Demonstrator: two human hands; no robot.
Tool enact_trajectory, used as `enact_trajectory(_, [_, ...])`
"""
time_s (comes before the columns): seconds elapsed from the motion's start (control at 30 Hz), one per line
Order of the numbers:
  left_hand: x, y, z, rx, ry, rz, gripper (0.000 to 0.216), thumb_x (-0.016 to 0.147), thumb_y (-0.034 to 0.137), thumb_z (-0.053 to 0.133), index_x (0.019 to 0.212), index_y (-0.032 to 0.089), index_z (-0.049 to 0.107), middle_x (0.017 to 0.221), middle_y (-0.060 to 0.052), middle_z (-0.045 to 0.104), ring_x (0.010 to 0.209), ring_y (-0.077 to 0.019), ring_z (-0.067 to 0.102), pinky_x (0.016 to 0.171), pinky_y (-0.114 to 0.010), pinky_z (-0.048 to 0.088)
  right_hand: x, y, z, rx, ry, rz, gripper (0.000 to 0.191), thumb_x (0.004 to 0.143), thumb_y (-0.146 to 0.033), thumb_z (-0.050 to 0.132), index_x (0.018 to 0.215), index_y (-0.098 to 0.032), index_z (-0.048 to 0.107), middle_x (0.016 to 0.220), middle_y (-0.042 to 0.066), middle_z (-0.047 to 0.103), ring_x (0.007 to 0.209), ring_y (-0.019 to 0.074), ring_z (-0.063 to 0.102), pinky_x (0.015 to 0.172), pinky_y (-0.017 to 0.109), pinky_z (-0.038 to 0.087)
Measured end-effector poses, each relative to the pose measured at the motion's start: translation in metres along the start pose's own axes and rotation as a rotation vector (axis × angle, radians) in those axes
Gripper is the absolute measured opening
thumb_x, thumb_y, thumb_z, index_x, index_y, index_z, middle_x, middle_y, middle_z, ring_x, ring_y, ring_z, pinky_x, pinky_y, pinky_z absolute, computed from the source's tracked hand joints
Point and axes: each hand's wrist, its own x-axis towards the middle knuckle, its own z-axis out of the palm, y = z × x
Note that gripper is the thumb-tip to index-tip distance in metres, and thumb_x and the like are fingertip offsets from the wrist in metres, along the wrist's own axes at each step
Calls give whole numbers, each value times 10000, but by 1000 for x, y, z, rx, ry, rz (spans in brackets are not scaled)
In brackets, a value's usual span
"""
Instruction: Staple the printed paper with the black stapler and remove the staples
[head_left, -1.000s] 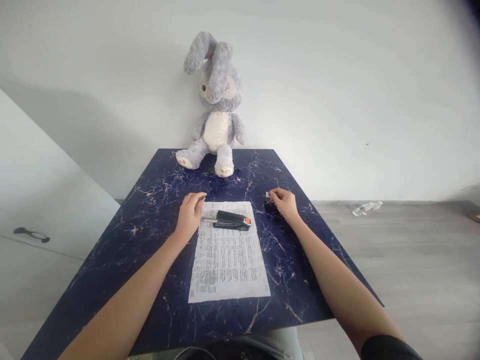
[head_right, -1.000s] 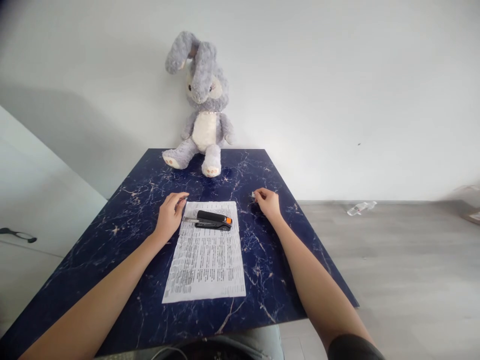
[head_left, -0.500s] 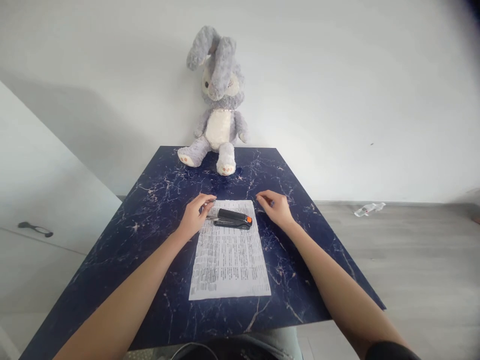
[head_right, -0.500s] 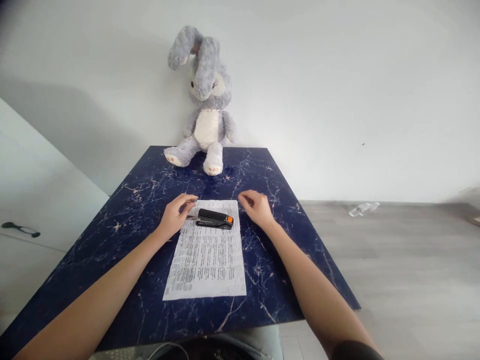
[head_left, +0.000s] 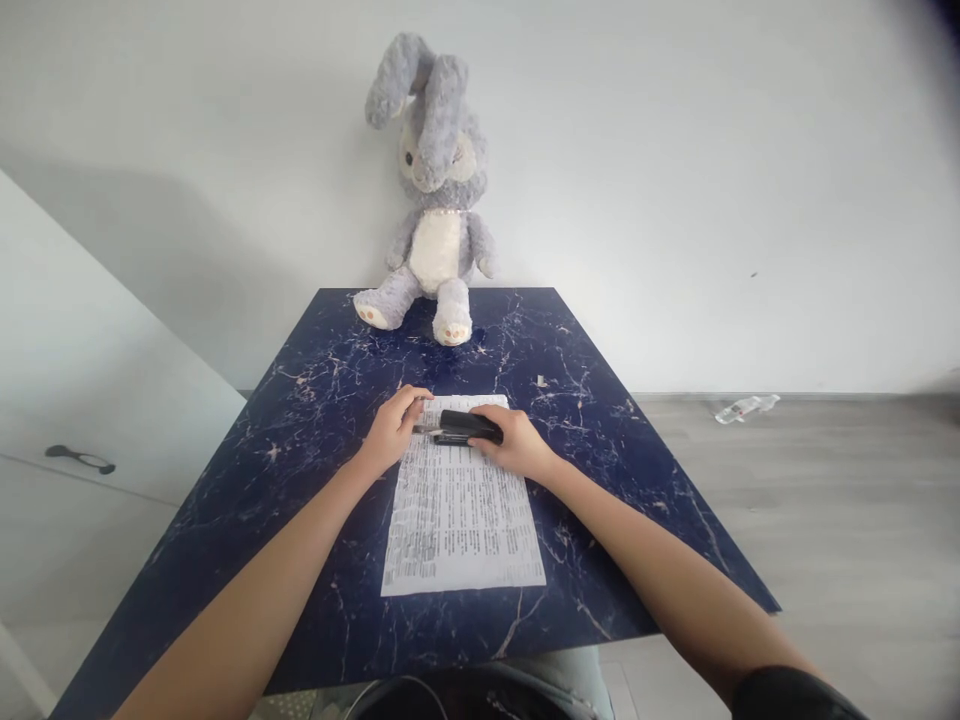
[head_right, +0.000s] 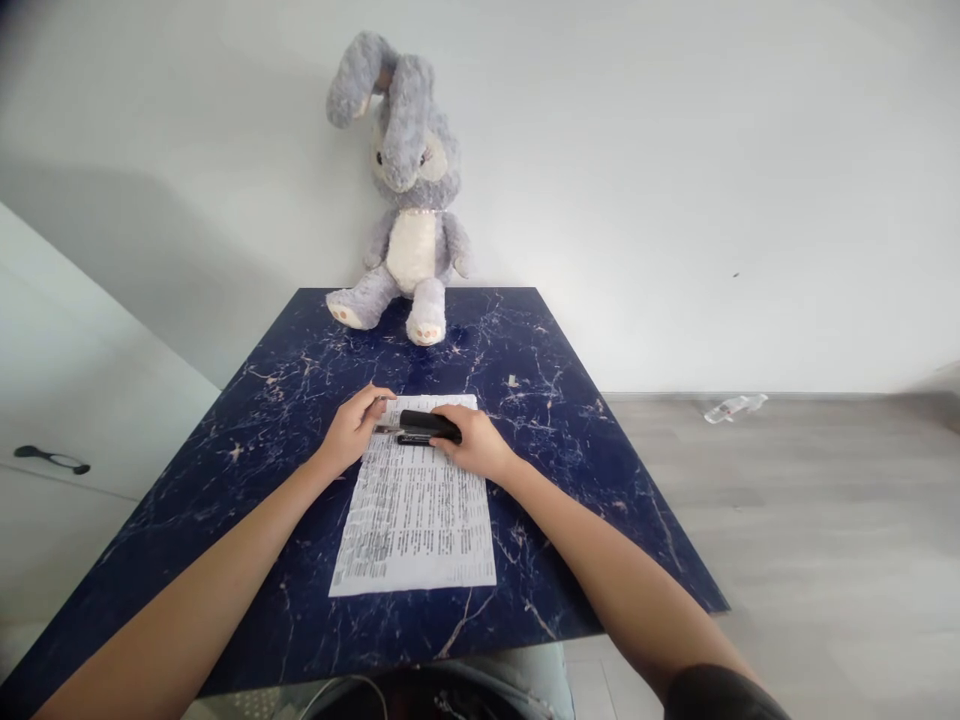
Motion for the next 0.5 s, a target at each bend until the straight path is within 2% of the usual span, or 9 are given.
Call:
enact_trajectory(0.13, [-2, 0, 1, 7, -46, 16, 276, 1113, 275, 368, 1158, 220, 635, 973, -42, 591, 855, -196, 590, 867, -357, 495, 2, 10, -7, -13, 74, 25, 341, 867, -219, 754, 1200, -222, 679, 1103, 83, 769, 972, 269, 732, 892, 412, 566])
enact_trajectory(0.3, [-4, 5, 0, 4, -133, 40, 283, 1112, 284, 370, 1235, 225, 618, 1028, -62, 577, 892, -209, 591, 877, -369, 511, 2, 22, -9, -24, 56, 32, 346, 848, -223, 770, 1183, -223, 684, 1079, 73, 767, 951, 266, 730, 872, 402, 561])
enact_trajectory(0.4, [-4, 4, 2, 26, -133, 63, 298, 1115, 271, 369, 1248, 219, 631, 1063, -80, 608, 949, -217, 620, 907, -378, 521, 1, 23, -9, -23, 40, 24, 341, 857, -223, 762, 1187, -226, 678, 1084, 72, 759, 954, 262, 723, 872, 395, 554])
enact_trajectory(0.5, [-4, 0, 6, 51, -86, 48, 274, 1094, 276, 461, 1312, 226, 619, 1128, -89, 675, 949, -213, 660, 913, -377, 544, 1, 23, -9, -24, 33, 19, 343, 860, -223, 762, 1190, -226, 671, 1094, 73, 752, 963, 263, 718, 878, 396, 548])
